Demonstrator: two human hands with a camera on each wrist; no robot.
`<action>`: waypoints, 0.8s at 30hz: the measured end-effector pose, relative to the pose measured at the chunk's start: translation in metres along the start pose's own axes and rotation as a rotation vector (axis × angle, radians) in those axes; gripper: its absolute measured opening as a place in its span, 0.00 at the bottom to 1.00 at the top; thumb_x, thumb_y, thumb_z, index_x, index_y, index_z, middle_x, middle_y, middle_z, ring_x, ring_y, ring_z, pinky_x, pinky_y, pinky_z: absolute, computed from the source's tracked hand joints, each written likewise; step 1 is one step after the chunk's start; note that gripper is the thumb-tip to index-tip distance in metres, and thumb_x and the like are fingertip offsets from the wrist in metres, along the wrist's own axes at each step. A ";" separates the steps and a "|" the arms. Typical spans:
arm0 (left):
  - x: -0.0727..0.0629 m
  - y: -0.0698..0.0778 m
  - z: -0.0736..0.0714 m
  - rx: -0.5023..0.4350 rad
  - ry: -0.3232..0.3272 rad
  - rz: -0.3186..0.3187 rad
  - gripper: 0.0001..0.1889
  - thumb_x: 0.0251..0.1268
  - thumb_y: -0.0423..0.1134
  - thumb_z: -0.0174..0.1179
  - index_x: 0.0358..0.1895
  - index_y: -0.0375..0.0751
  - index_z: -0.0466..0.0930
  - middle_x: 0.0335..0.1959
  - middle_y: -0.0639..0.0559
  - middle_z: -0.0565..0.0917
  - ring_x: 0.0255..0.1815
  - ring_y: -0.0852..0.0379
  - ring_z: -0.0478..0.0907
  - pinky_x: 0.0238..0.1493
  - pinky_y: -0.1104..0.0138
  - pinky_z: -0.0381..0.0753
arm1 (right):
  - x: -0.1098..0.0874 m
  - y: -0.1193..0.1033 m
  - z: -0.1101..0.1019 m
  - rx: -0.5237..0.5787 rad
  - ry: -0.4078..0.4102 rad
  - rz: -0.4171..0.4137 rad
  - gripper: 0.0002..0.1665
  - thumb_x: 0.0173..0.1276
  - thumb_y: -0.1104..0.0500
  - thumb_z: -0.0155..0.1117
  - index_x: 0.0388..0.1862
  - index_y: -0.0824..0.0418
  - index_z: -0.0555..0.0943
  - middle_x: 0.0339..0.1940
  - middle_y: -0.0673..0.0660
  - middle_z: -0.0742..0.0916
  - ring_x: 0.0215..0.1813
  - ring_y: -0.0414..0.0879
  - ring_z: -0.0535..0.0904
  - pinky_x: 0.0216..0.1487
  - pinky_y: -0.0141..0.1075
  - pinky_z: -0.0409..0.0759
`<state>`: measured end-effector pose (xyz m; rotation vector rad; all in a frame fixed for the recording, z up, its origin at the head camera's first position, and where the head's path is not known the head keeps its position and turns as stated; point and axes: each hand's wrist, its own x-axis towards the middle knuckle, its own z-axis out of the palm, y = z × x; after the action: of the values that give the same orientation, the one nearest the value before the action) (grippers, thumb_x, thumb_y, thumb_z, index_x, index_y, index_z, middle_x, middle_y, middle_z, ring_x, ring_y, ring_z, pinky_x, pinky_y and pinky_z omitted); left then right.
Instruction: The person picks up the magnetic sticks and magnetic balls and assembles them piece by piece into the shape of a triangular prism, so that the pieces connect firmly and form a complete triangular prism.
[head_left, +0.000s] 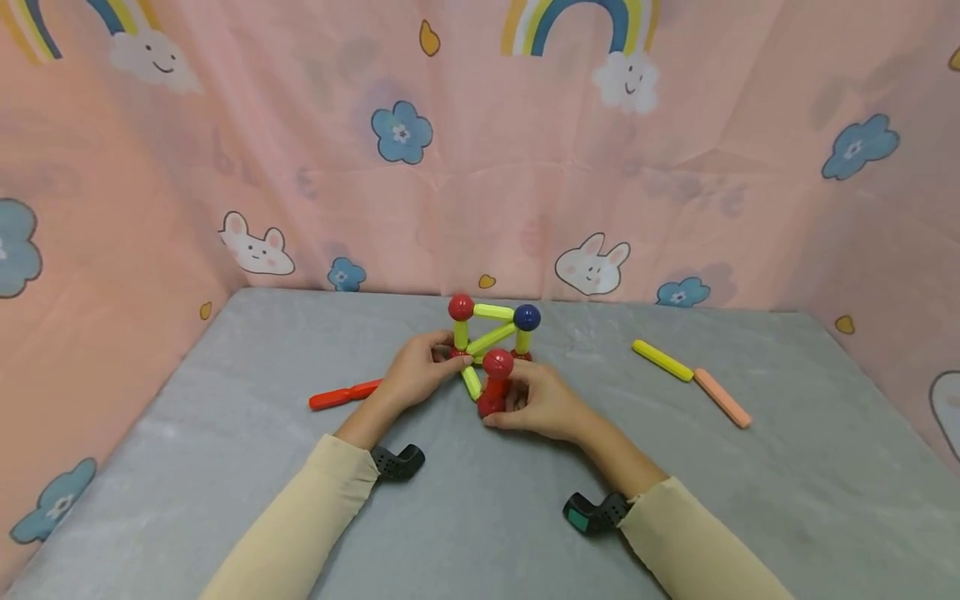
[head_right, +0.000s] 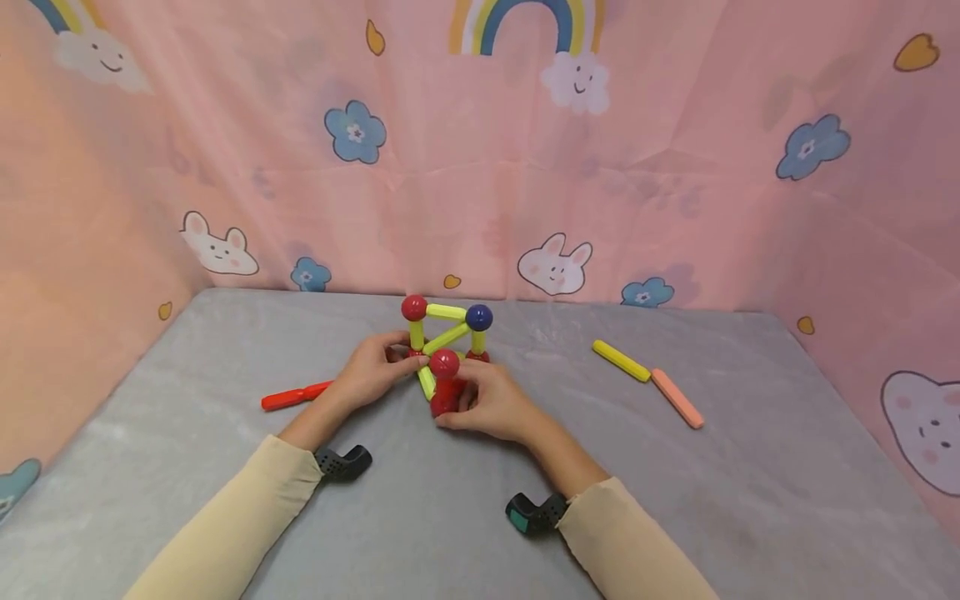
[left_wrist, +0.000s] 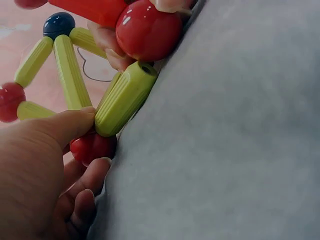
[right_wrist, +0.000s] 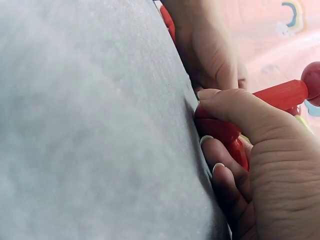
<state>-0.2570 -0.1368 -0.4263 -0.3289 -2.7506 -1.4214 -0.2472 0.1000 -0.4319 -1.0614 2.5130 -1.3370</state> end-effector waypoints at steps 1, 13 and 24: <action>0.000 0.000 0.000 -0.008 0.012 -0.001 0.21 0.66 0.46 0.68 0.58 0.42 0.82 0.48 0.45 0.87 0.37 0.55 0.82 0.37 0.69 0.77 | 0.000 0.000 0.000 0.000 0.000 -0.005 0.27 0.54 0.55 0.82 0.53 0.56 0.83 0.30 0.51 0.85 0.29 0.40 0.79 0.30 0.32 0.80; 0.001 0.001 0.001 -0.017 0.058 0.027 0.18 0.63 0.42 0.70 0.55 0.41 0.85 0.53 0.43 0.87 0.40 0.53 0.86 0.41 0.66 0.84 | 0.001 -0.002 0.000 0.012 -0.002 -0.010 0.25 0.54 0.57 0.82 0.51 0.55 0.83 0.31 0.51 0.85 0.29 0.40 0.79 0.31 0.32 0.81; 0.000 0.002 0.002 0.003 0.042 0.038 0.17 0.63 0.43 0.71 0.53 0.41 0.85 0.50 0.43 0.88 0.33 0.57 0.82 0.35 0.69 0.79 | -0.002 0.001 0.003 0.012 0.028 -0.046 0.24 0.53 0.58 0.82 0.49 0.55 0.84 0.28 0.51 0.85 0.27 0.39 0.78 0.30 0.31 0.80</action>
<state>-0.2568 -0.1338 -0.4262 -0.3451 -2.6984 -1.3989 -0.2456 0.0995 -0.4351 -1.1122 2.5120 -1.3872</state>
